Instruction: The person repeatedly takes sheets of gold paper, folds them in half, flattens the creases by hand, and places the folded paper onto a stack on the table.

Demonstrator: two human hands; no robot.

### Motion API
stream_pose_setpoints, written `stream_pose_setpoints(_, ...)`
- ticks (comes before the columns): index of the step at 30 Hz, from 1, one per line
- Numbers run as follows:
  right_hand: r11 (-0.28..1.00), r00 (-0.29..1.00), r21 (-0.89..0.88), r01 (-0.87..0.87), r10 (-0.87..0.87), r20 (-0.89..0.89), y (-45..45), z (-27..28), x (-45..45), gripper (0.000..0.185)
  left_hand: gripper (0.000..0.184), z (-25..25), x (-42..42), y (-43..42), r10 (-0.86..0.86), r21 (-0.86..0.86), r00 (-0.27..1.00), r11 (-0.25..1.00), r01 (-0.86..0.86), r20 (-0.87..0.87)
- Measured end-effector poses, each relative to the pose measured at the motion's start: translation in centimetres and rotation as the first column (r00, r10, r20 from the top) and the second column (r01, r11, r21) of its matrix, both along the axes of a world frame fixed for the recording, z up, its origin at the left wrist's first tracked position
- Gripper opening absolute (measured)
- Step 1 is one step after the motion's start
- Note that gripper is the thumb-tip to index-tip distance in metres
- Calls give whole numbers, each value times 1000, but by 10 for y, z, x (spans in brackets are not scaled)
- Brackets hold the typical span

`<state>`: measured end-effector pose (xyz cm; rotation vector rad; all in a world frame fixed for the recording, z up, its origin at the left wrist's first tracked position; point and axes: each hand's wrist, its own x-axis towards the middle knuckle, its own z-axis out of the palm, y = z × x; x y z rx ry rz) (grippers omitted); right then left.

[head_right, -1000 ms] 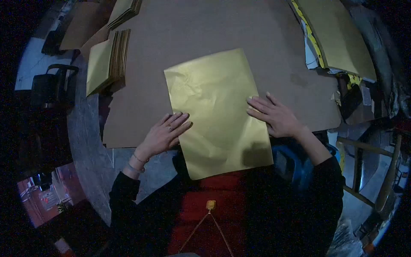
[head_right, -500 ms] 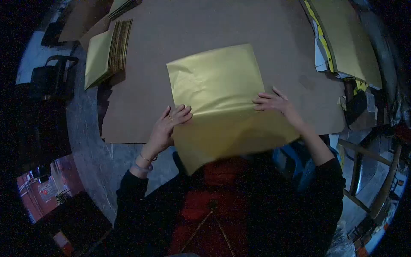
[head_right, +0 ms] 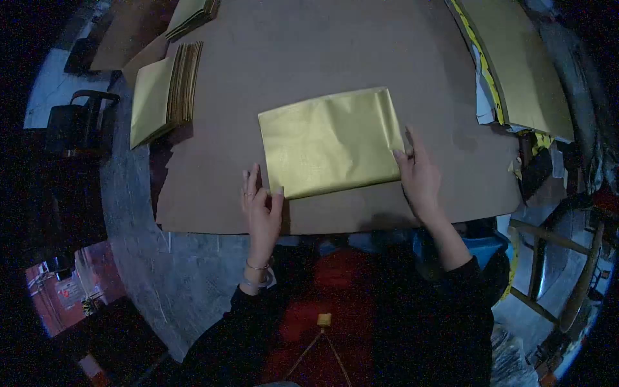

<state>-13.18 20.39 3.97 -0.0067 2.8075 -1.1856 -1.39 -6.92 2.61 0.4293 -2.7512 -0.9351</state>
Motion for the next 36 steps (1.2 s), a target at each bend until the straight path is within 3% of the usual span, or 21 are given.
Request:
stream_pose_setpoints(6, 1000, 986, -2, 22, -22, -164, -1, -12, -4, 35, 28, 5, 0, 1, 8, -59, 1000, 998, -7, 12)
stream_pose_setpoints(8, 994, 989, 107, -30, 45, -143, -3, -9, -4, 25, 27, 4, 1, 2, 5, -81, 1000, 997, -5, 2)
stream_pose_setpoints(11, 974, 972, 226, -18, 70, -225, -3, -12, -4, 23, 27, 3, 0, 3, 9, -113, 1000, 994, -8, 9)
stream_pose_setpoints(17, 975, 979, 224, -12, 57, -196, -5, -12, -6, 22, 29, 4, -2, 2, 10, -100, 1000, 995, -10, 1)
stream_pose_setpoints(25, 977, 955, 213, -22, 84, -285, -4, -18, -7, 21, 29, 1, -3, 7, 27, -257, 998, 965, -42, -59)
stream_pose_setpoints(29, 968, 933, 251, -21, 110, -344, -4, -23, -8, 21, 31, -1, -3, 7, 35, -248, 995, 967, -57, -91)
stream_pose_setpoints(30, 944, 943, 328, -25, 131, -305, -5, -17, -7, 21, 32, -2, -4, 7, 34, -279, 995, 959, -59, -94)
stream_pose_setpoints(33, 960, 909, 278, -29, 141, -391, -5, -22, -9, 20, 32, 1, -5, 8, 49, -264, 996, 962, -65, -68)
stream_pose_setpoints(34, 968, 955, 250, -32, 103, -277, -9, -10, -7, 19, 32, -1, -4, 6, 33, -280, 996, 959, -55, -85)
stream_pose_setpoints(36, 967, 939, 253, -32, 116, -325, -7, -15, -8, 19, 32, 0, -4, 6, 25, -282, 996, 958, -48, -83)
